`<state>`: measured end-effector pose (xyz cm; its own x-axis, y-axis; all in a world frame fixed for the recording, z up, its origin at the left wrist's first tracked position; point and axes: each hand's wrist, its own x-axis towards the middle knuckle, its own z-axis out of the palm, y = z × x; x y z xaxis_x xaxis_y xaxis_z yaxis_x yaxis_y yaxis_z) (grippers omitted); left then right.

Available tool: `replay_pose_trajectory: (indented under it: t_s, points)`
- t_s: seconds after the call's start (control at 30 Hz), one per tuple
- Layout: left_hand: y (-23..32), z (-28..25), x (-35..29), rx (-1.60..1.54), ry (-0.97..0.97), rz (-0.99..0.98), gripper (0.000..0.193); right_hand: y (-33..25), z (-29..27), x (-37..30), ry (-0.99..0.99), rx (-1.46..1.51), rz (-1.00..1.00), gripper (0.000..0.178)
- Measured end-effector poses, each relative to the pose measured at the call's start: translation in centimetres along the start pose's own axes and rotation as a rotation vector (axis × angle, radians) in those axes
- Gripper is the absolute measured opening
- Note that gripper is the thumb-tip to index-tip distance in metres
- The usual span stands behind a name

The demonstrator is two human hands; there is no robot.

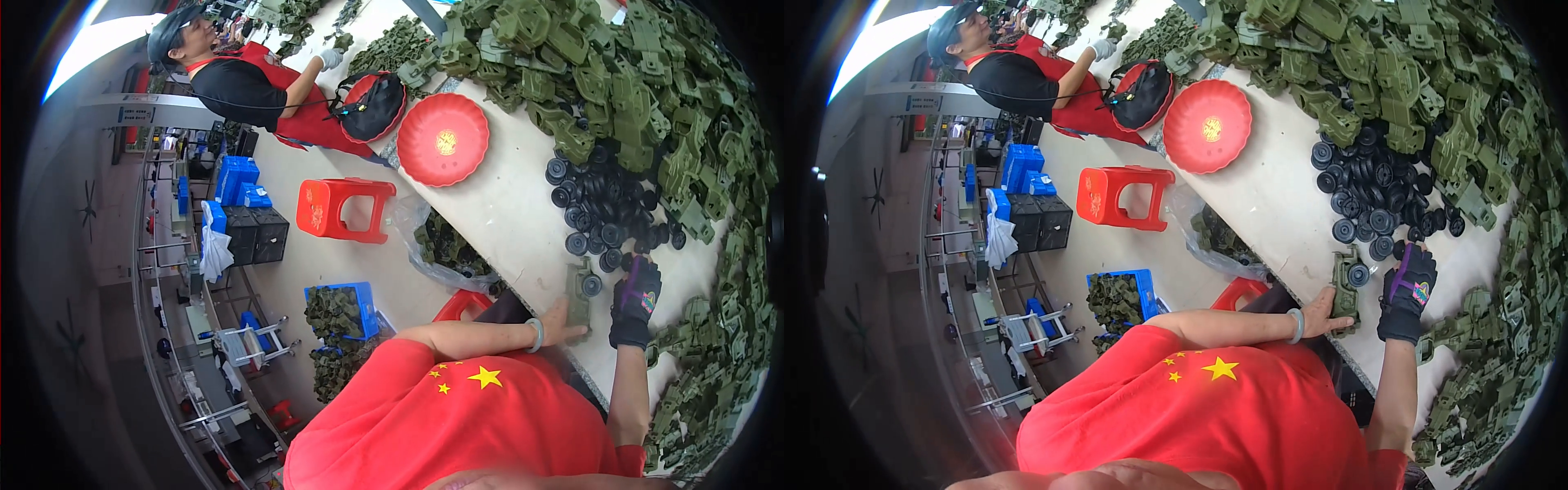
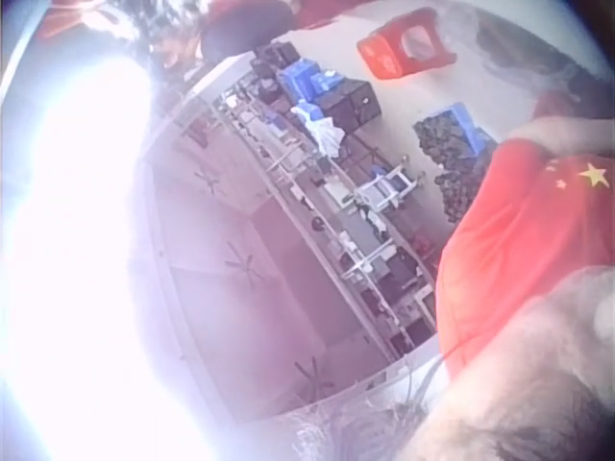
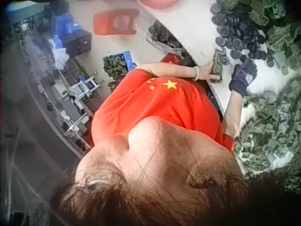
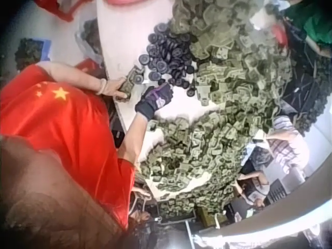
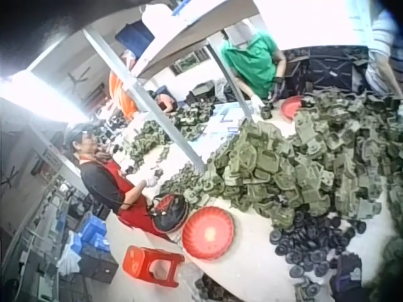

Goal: The person assembles small green plastic toy tanks by hand, attaching plastic wheels and tank tracks to the toy tank bodies.

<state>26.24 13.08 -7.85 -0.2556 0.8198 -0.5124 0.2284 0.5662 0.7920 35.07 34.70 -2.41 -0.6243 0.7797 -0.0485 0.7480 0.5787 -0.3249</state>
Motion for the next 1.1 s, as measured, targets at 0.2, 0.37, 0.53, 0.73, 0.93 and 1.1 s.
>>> replay_pose_trajectory:
  t_s: [0.2,0.37,0.53,0.73,0.93,1.1]
  points:
    - [2.8,-5.0,-1.0,-0.13,-0.142,-0.159,0.076,0.6,1.3,0.5,0.025,-0.021,0.022,0.045]
    - [3.8,-8.0,-0.7,0.489,0.125,0.444,0.075,0.8,1.1,0.4,0.045,-0.054,0.032,0.046]
    - [7.7,-8.4,3.4,0.727,-0.141,0.838,0.075,1.3,1.6,0.5,0.106,-0.002,-0.022,0.031]
    - [6.6,-8.1,4.7,0.98,-0.223,0.894,0.058,2.4,2.4,-2.7,0.046,0.311,0.137,0.026]
    - [3.6,-7.7,3.4,1.093,-0.174,0.721,0.04,1.2,1.5,-3.7,0.033,0.222,0.029,0.019]
    - [3.3,-8.6,1.4,0.992,-0.077,0.64,0.041,-0.3,-1.0,-4.4,-0.117,-0.004,-0.101,0.018]
